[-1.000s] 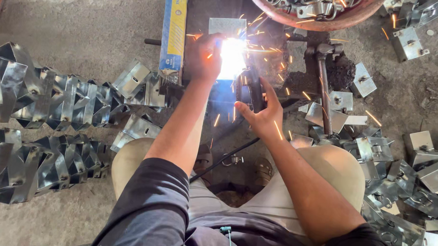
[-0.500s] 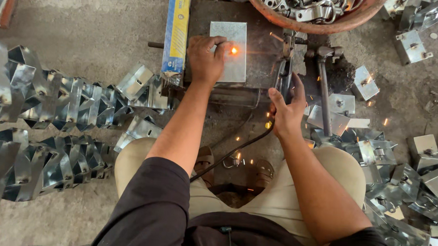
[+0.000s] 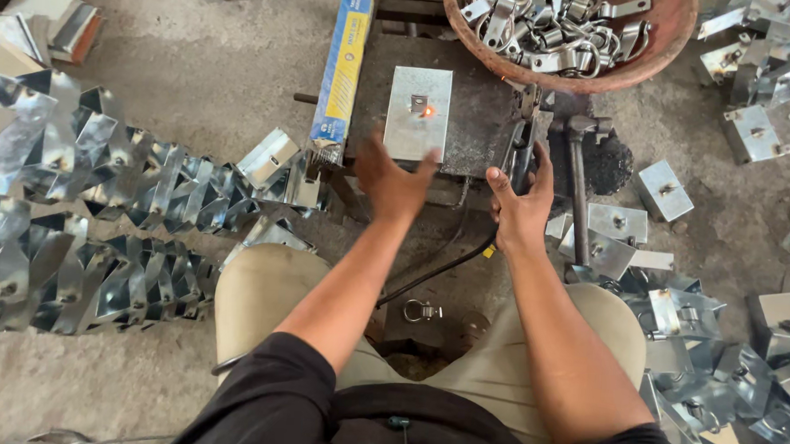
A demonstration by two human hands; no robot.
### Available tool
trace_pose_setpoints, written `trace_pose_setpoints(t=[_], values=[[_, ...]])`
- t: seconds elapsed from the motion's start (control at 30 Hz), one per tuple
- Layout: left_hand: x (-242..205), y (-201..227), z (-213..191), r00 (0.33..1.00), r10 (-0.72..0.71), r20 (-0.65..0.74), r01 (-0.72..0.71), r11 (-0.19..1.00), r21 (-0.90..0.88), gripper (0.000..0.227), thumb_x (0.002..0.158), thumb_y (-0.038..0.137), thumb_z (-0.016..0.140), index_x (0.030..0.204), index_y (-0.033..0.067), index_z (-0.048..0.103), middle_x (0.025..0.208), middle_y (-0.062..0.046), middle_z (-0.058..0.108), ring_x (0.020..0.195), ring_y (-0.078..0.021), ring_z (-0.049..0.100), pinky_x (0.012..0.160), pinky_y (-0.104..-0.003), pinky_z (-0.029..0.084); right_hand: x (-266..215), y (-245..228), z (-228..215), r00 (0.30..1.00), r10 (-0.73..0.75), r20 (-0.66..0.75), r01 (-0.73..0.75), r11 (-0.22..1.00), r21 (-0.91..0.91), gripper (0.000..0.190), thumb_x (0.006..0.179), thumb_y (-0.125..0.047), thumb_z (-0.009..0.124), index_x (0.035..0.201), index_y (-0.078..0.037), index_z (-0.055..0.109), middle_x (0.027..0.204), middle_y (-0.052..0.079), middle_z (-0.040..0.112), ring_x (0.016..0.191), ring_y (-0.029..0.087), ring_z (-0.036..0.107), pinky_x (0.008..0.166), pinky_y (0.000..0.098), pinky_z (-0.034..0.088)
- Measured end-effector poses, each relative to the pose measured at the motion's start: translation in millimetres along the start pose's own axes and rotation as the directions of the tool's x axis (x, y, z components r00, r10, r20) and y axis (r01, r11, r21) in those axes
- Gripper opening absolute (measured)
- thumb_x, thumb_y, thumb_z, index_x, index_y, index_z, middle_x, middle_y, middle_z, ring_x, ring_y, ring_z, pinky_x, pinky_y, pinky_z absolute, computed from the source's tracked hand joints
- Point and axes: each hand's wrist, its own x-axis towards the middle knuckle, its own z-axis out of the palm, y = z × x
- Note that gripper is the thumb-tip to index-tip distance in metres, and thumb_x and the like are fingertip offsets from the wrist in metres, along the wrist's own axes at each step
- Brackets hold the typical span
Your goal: The person repeatedly picks up metal plates and eye bolts, places them on a work surface, and welds them together using a handheld welding torch. After welding, the person uses a hammer to tap the assembly and then discards the finished part onto a pile.
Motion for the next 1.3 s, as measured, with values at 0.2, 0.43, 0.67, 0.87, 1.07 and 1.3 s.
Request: trace_pose_setpoints(t=[0.2, 0.43, 0.67, 0.87, 1.07, 1.3], values=[[-20, 21, 21, 0.968, -0.214, 0.128, 0.193, 0.968, 0.159, 0.117, 0.066, 0.056, 0.088, 0.157, 0.0294, 0.019, 0.151, -0.03, 0.026, 0.143, -0.0517, 0.025, 0.114, -0.067, 0.023, -3, 0, -14, 0.997, -0.065, 0.029, 0.063, 0.996, 0.069, 0.084, 0.089, -0.018, 0.079, 0.158, -0.005, 0.033, 0.088, 0.005, 0.062, 0.054, 0.009, 0.051, 0.043, 0.0248, 0.04], [19, 3, 0, 0.858, -0.383, 0.342, 0.488, 0.399, -0.776, 0.079, 0.077, 0.056, 0.072, 0.14, 0.0129, 0.049, 0.135, -0.022, 0.052, 0.125, -0.0392, 0.052, 0.108, -0.055, 0.04, -8, -4, -54, 0.978, -0.207, 0.007, 0.204, 0.969, 0.141, 0.075, 0.09, -0.028, 0.058, 0.159, -0.006, 0.037, 0.09, 0.012, 0.067, 0.06, 0.015, 0.057, 0.05, 0.0296, 0.047], [-33, 11, -31, 0.467, 0.219, 0.856, 0.848, -0.385, -0.365, 0.099, 0.08, 0.084, 0.033, 0.124, -0.0004, 0.06, 0.101, -0.021, 0.063, 0.095, -0.0353, 0.059, 0.089, -0.05, 0.048, 0, -3, -71, 0.987, -0.14, -0.078, 0.154, 0.965, 0.211, 0.078, 0.087, -0.035, 0.059, 0.157, -0.005, 0.04, 0.09, 0.014, 0.064, 0.061, 0.019, 0.058, 0.051, 0.0314, 0.046], [-32, 8, -11, 0.505, 0.416, 0.756, 0.855, -0.36, -0.373, 0.101, 0.084, 0.082, 0.034, 0.128, -0.0046, 0.059, 0.105, -0.022, 0.062, 0.098, -0.0352, 0.058, 0.092, -0.049, 0.047, -4, 3, -80, 0.983, -0.169, -0.075, 0.18, 0.967, 0.18, 0.077, 0.088, -0.034, 0.059, 0.157, -0.004, 0.04, 0.093, 0.014, 0.066, 0.062, 0.018, 0.058, 0.052, 0.0322, 0.046], [30, -33, 11, 0.84, 0.14, 0.524, 0.307, 0.674, -0.672, 0.087, 0.083, 0.064, 0.063, 0.148, 0.0093, 0.045, 0.142, -0.023, 0.046, 0.132, -0.04, 0.043, 0.111, -0.051, 0.036, -3, 6, -69, 0.983, -0.173, -0.06, 0.179, 0.976, 0.127, 0.073, 0.091, -0.026, 0.061, 0.157, -0.004, 0.038, 0.095, 0.011, 0.066, 0.062, 0.015, 0.059, 0.052, 0.0299, 0.048], [122, -45, -29, 0.576, 0.28, 0.768, -0.546, 0.831, 0.106, 0.122, 0.06, 0.045, 0.09, 0.162, 0.025, 0.026, 0.158, -0.025, 0.033, 0.144, -0.0459, 0.035, 0.119, -0.048, 0.032, -11, 15, -48, 0.999, -0.034, 0.001, 0.034, 0.982, -0.183, 0.071, 0.089, -0.017, 0.073, 0.153, -0.005, 0.047, 0.091, 0.009, 0.061, 0.059, 0.015, 0.051, 0.048, 0.0302, 0.042]])
